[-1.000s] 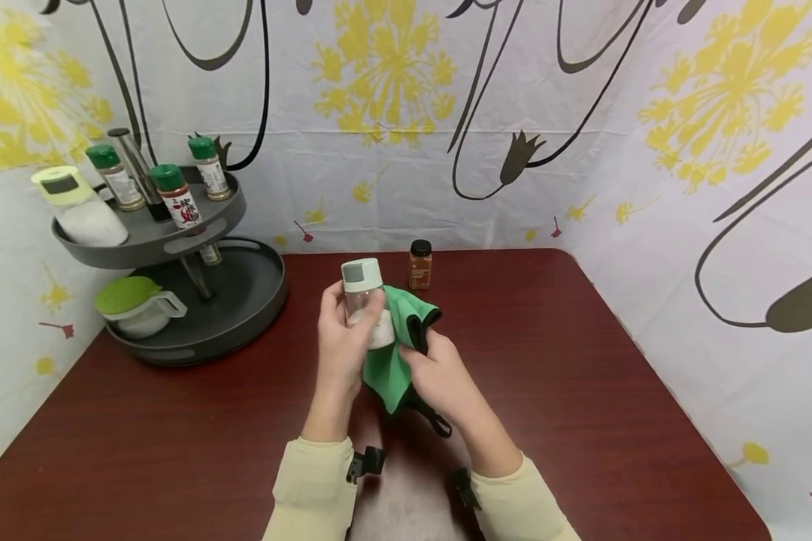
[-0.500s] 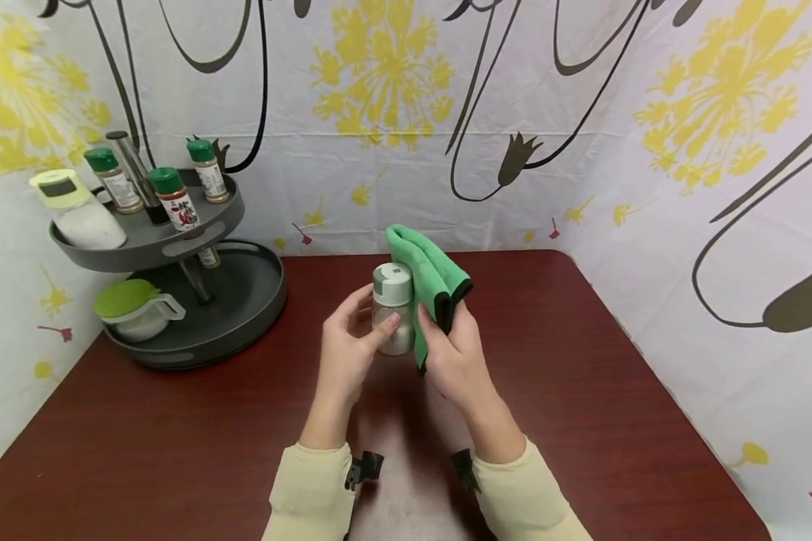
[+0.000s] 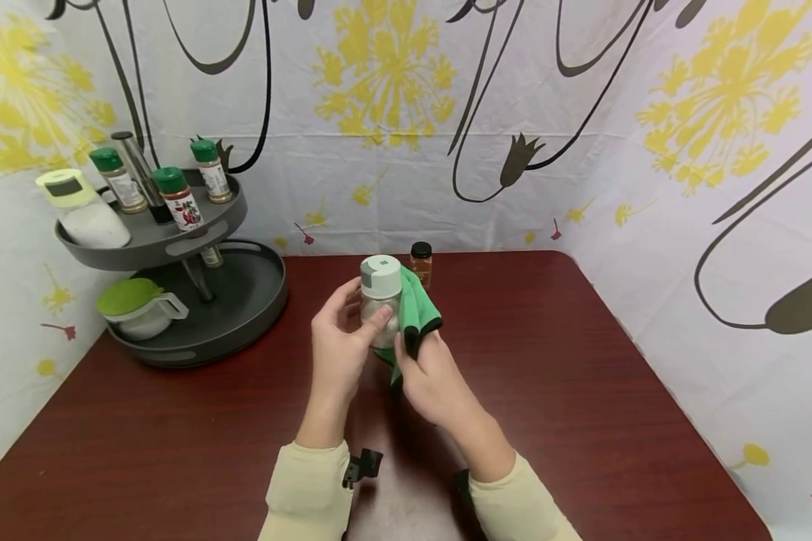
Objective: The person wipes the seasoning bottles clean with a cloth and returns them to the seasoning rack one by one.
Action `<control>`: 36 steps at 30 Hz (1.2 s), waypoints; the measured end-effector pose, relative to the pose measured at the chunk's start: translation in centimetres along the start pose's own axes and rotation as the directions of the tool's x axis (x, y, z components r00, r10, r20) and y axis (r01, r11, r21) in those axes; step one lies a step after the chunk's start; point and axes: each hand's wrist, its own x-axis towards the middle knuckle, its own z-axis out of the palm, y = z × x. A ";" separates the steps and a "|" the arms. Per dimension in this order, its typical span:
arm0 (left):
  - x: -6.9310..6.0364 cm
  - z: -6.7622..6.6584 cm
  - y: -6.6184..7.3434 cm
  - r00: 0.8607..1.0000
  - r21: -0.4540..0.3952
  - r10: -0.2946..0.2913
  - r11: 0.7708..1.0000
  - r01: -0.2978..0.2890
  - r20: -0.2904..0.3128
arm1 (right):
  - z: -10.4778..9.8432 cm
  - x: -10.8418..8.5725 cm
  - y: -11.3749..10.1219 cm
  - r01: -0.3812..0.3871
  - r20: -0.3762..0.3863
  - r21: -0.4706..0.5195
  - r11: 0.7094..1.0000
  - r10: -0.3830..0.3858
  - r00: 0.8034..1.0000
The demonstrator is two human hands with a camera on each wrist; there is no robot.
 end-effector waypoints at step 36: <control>-0.1 1.2 -1.4 0.997 0.016 -0.065 0.998 0.065 0.031 | -1.1 0.3 -3.8 0.077 -0.144 0.302 0.950 -0.034 0.989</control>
